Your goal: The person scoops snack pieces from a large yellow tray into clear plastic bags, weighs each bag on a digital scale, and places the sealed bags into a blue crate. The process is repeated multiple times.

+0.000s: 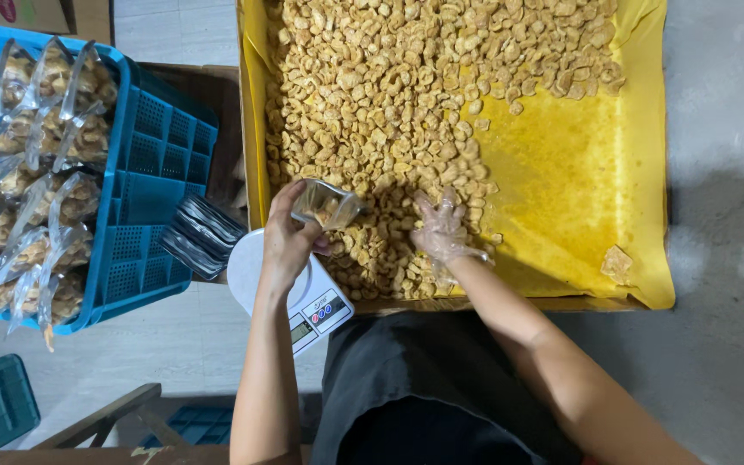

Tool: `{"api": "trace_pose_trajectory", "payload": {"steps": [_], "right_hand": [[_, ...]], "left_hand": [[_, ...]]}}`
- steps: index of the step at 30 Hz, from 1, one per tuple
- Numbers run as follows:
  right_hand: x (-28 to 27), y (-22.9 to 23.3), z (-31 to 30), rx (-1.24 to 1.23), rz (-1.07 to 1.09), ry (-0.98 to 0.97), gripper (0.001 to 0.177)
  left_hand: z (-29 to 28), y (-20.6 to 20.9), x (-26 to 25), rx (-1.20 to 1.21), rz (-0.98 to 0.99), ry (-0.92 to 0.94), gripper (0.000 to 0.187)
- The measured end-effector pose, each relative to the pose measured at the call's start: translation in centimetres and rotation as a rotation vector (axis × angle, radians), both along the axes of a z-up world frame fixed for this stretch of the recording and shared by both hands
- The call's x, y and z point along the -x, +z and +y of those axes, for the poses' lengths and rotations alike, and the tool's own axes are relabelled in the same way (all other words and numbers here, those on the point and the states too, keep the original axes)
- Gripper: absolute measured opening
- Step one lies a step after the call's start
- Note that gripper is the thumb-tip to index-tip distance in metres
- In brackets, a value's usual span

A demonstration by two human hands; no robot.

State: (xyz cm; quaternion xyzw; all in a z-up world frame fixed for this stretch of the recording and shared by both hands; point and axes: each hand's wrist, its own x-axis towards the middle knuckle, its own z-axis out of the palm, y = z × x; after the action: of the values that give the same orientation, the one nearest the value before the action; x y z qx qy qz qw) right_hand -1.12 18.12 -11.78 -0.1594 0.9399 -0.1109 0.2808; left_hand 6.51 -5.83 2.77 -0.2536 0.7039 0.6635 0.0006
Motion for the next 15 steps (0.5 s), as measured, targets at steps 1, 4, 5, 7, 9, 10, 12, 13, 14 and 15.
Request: {"api": "trace_pose_trajectory", "payload": {"steps": [1,4,5,7,9,10,12,13,14,15], "right_hand": [[-0.3,-0.4,-0.1,0.032,-0.039,-0.045,0.089],[-1.7,-1.5,-1.0,0.018,-0.095,0.017,0.077],[-1.7,-1.8,-1.3,-0.004,-0.100,0.073,0.071],[-2.2,-2.7,-1.2,0.026,-0.166,-0.063,0.076],[-2.4,-3.4,-0.7,0.037,-0.145,-0.063,0.072],[-2.5,-3.7,-0.8,0.037,-0.088,-0.003,0.066],[-1.8,-3.8,-0.7,0.067,-0.039,0.035,0.065],[-1.0,-3.5,-0.4,0.099,-0.047,0.014,0.069],[-1.1,-3.1,0.2,0.124,-0.067,-0.010,0.074],[-0.7,-2.6,0.7,0.262,-0.226,-0.236,0.068]], "left_hand": [[0.0,-0.1,-0.3,0.019,0.003,-0.003,0.069],[-0.3,-0.4,-1.0,0.052,0.023,-0.015,0.066],[-0.3,-0.3,-0.9,0.045,0.037,-0.014,0.066],[-0.1,-0.4,-0.9,0.040,0.033,-0.016,0.066],[0.5,-0.1,-1.0,0.054,0.003,-0.015,0.068],[0.6,0.2,-1.0,0.043,0.006,-0.024,0.070],[1.2,1.0,-0.5,0.023,0.020,-0.038,0.075],[1.4,1.5,0.0,0.042,0.029,-0.063,0.076],[1.7,1.8,0.0,0.054,0.027,-0.090,0.076],[2.1,1.9,0.0,0.066,0.026,-0.117,0.077]]}}
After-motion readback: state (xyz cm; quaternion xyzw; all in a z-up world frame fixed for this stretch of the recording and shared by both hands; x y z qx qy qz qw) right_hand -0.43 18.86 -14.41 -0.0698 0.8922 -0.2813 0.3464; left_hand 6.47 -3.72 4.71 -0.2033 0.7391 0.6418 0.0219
